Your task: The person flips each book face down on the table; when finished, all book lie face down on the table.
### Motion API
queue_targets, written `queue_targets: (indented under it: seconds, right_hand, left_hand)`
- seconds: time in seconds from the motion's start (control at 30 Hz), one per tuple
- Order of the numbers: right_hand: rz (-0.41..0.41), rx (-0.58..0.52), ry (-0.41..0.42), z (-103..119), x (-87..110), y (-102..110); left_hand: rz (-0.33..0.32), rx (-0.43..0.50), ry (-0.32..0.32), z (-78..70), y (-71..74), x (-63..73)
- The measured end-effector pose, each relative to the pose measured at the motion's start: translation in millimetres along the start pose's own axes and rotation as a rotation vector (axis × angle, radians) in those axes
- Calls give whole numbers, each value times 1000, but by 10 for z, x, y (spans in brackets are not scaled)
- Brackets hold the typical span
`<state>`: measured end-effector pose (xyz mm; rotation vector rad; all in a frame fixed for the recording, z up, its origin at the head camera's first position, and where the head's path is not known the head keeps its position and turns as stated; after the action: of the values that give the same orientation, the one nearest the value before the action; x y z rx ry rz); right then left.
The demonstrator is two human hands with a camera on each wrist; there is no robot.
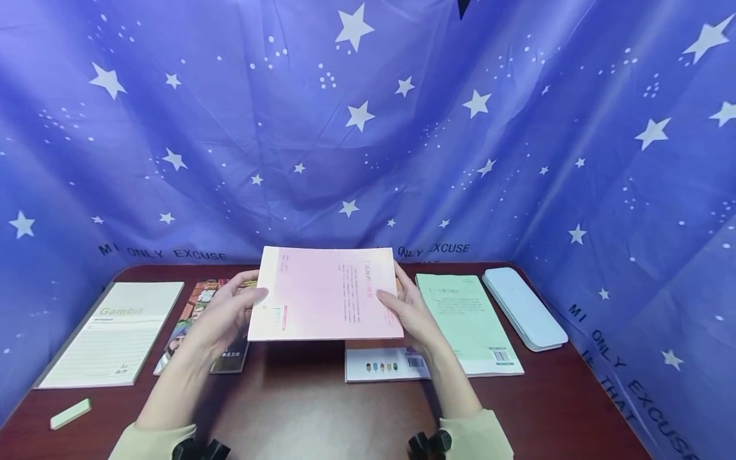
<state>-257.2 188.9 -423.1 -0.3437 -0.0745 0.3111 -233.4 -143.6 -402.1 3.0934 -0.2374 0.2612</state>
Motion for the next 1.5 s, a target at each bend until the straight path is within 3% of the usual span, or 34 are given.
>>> queue_targets:
  seconds: [0.2,0.37,0.57,0.8,0.93,1.23,1.5]
  right_hand:
    - [16,16,-9,19,-42,-63]
    - [73,9,-65,20,-56,-104]
    - [78,30,-148,0,-32,-125]
    - [161,-24,-181,8,-19,-124]
    - [179,-11,-206,17,-60,-121]
    - [128,14,-185,-3,-227,-76]
    - [155,-7,-167,-3,-370,-62]
  left_hand:
    - [-17,1,-17,-23,53,19]
    - [-28,-9,-34,-12,103,35]
    - [-5,-38,-72,-14,173,76]
    - [39,-55,-66,-13,235,162]
    - [24,-61,-45,-10,277,206]
    - [27,-21,-36,47,314,243]
    - [29,15,-31,78,327,315]
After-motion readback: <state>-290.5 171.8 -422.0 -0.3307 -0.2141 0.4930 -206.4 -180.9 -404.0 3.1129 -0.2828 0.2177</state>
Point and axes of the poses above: each hand's wrist, its own x-axis away from the middle knuckle, its own y-axis out of the back of the hand, z = x × y, the point moved 2 cm from there along -x, towards the middle knuckle, and after that the axes turned 11 degrees about -x, right-handed, at the moved point
